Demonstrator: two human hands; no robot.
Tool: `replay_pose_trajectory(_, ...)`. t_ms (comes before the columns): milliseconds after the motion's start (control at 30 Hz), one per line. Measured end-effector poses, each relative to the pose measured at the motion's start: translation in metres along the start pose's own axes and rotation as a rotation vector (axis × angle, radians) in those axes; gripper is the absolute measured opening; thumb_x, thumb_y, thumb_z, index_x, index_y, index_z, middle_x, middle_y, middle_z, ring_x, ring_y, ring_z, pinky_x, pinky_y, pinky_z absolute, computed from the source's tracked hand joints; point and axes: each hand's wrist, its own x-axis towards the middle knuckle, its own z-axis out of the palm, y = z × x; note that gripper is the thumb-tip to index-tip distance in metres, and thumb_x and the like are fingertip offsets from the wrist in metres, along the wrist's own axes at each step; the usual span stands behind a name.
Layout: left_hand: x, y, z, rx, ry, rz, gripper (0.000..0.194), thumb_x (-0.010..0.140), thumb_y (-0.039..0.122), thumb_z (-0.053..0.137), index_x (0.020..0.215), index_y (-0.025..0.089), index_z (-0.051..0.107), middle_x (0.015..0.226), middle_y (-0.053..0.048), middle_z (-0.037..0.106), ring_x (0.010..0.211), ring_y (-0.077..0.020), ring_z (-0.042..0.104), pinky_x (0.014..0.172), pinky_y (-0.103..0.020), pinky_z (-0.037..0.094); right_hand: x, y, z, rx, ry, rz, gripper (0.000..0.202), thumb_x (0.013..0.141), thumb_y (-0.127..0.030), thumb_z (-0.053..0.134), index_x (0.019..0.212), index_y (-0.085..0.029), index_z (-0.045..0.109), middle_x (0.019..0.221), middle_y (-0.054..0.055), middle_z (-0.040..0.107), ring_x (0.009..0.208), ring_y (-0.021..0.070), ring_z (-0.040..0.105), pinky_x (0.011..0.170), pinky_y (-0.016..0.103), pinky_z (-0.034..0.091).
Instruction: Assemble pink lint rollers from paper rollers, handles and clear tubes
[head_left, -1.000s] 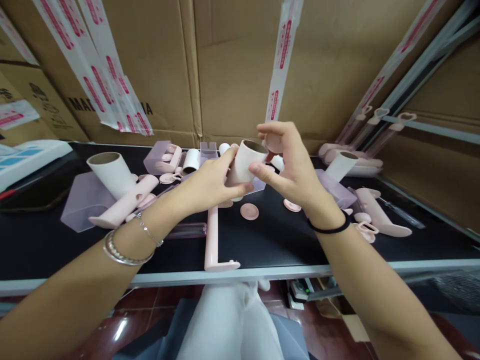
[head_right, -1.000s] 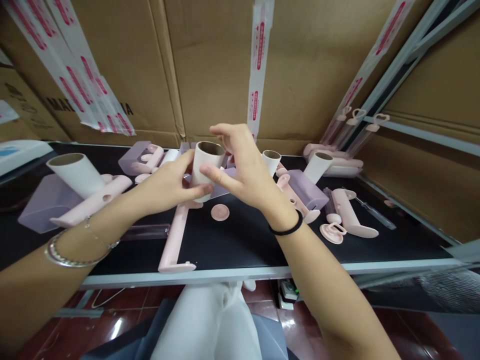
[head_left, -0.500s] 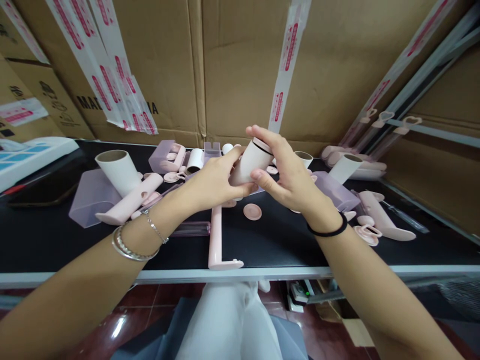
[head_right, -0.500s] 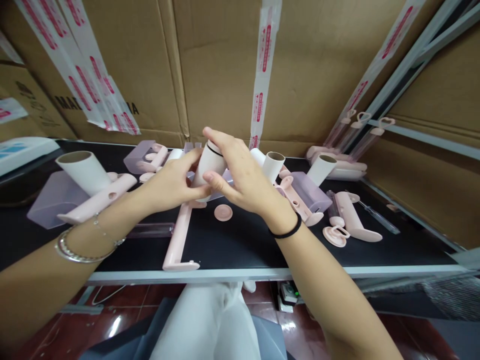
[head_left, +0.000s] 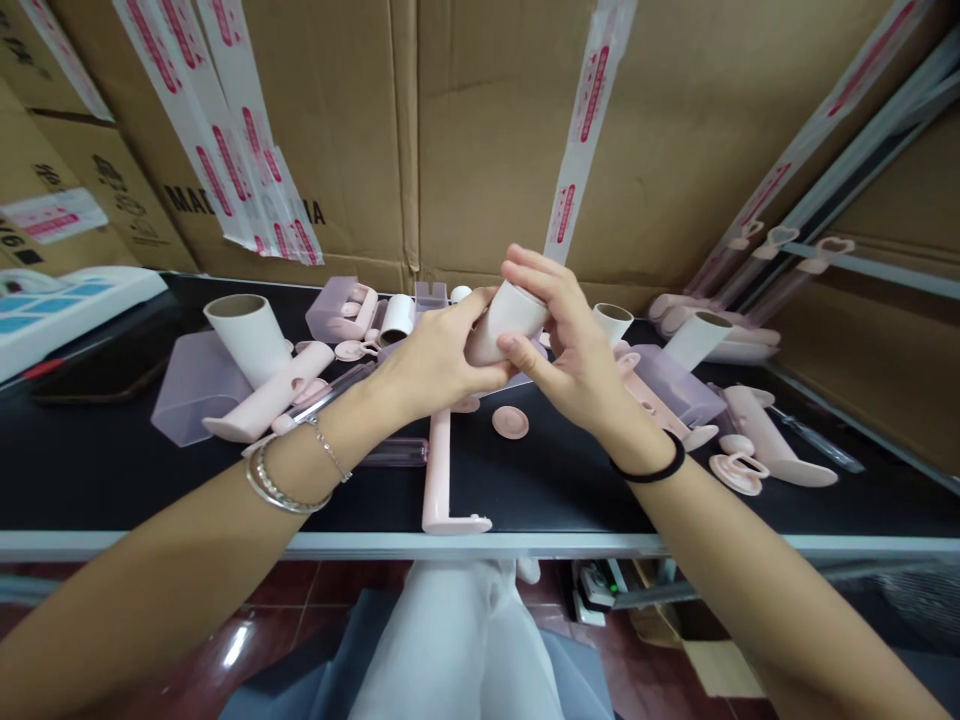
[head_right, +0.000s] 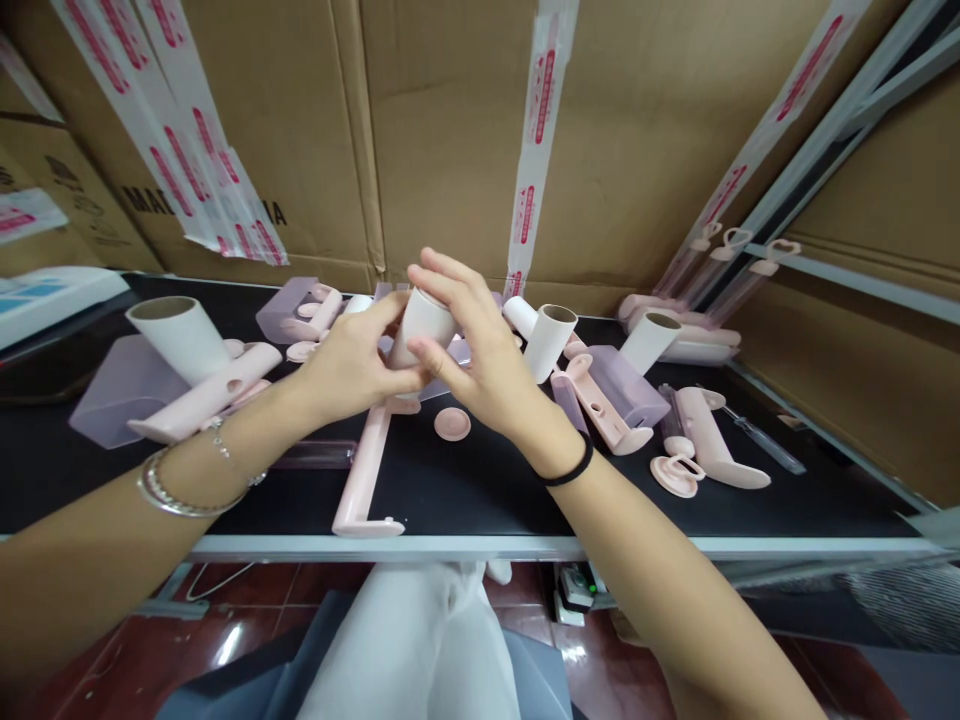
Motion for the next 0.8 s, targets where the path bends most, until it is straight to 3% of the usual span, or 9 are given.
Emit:
replay_pose_trajectory(67,0.000,-0.002,0.001,-0.001,0.038,0.028,0.062,0.072,0.030,0.068,0.131,0.018,0.051,0.105,-0.004,0.068,0.085,-0.0177,0.064,0.074,-0.027,0.049,-0.003,0.002,0.009,0.077,-0.015,0.087,0.055,0.089,-0.042,0.058,0.137,-0.029,0.036,0.151,0.007,0.033,0.141,0.0268,0.031,0.105,0.045,0.045)
replay_pose_trajectory(133,0.000,-0.003,0.004,0.024,0.062,0.051,0.061,0.073,0.029,0.067,0.131,0.018,0.051,0.112,-0.005,0.067,0.093,-0.0194,0.064,0.081,-0.028,0.050,-0.006,0.003,0.019,0.134,0.006,0.165,0.063,0.088,-0.045,0.056,0.140,-0.029,0.023,0.148,0.010,0.033,0.135,0.0268,0.039,0.099,0.044,0.050)
replay_pose_trajectory(267,0.000,-0.002,0.008,0.063,0.057,0.058,0.062,0.078,0.026,0.063,0.136,0.015,0.044,0.124,-0.010,0.063,0.105,-0.0228,0.062,0.087,-0.032,0.050,-0.010,0.001,0.031,0.029,0.198,0.185,0.057,0.089,-0.041,0.052,0.130,-0.029,0.016,0.139,0.012,0.035,0.132,0.0258,0.041,0.109,0.048,0.039)
replay_pose_trajectory(333,0.001,0.003,0.004,0.045,0.000,0.096,0.061,0.081,0.030,0.062,0.137,0.016,0.041,0.129,-0.011,0.059,0.110,-0.0231,0.060,0.090,-0.033,0.049,-0.009,-0.002,0.028,0.008,0.263,0.187,0.052,0.089,-0.040,0.052,0.126,-0.031,0.017,0.137,0.010,0.033,0.130,0.0246,0.041,0.110,0.048,0.037)
replay_pose_trajectory(400,0.002,0.009,-0.005,0.038,-0.083,0.104,0.056,0.085,0.040,0.060,0.135,0.019,0.043,0.129,-0.009,0.059,0.108,-0.0220,0.060,0.088,-0.033,0.049,-0.005,-0.005,0.019,0.043,0.303,0.209,0.049,0.089,-0.041,0.051,0.124,-0.031,0.019,0.134,0.010,0.034,0.121,0.0229,0.048,0.104,0.046,0.042)
replay_pose_trajectory(533,0.001,0.014,-0.024,0.220,-0.283,-0.100,0.048,0.085,0.055,0.054,0.120,0.022,0.052,0.107,-0.006,0.067,0.082,-0.0206,0.064,0.068,-0.031,0.047,0.003,-0.009,-0.004,0.061,0.283,0.294,0.052,0.085,-0.043,0.054,0.123,-0.031,0.021,0.128,0.009,0.041,0.108,0.0218,0.053,0.090,0.041,0.050)
replay_pose_trajectory(633,-0.002,0.008,-0.029,0.445,-0.588,-0.250,0.047,0.081,0.063,0.051,0.097,0.021,0.061,0.086,-0.006,0.069,0.068,-0.0218,0.061,0.058,-0.030,0.040,0.007,-0.009,-0.022,0.076,0.061,0.453,0.054,0.081,-0.043,0.056,0.126,-0.029,0.028,0.122,0.008,0.049,0.098,0.0215,0.057,0.077,0.038,0.052)
replay_pose_trajectory(700,-0.003,0.005,-0.028,0.505,-0.757,-0.285,0.045,0.082,0.061,0.045,0.083,0.020,0.063,0.078,-0.007,0.068,0.062,-0.0208,0.059,0.055,-0.030,0.036,0.008,-0.011,-0.032,0.088,-0.278,0.633,0.057,0.075,-0.044,0.061,0.122,-0.025,0.036,0.106,0.007,0.056,0.084,0.0214,0.060,0.063,0.035,0.052)
replay_pose_trajectory(800,-0.002,0.004,-0.023,0.505,-0.807,-0.260,0.036,0.086,0.047,0.041,0.078,0.020,0.063,0.075,-0.006,0.067,0.060,-0.0197,0.057,0.053,-0.030,0.033,0.007,-0.015,-0.033,0.014,-0.827,0.801,0.056,0.068,-0.048,0.068,0.111,-0.022,0.045,0.080,0.003,0.060,0.066,0.0211,0.060,0.051,0.033,0.046)
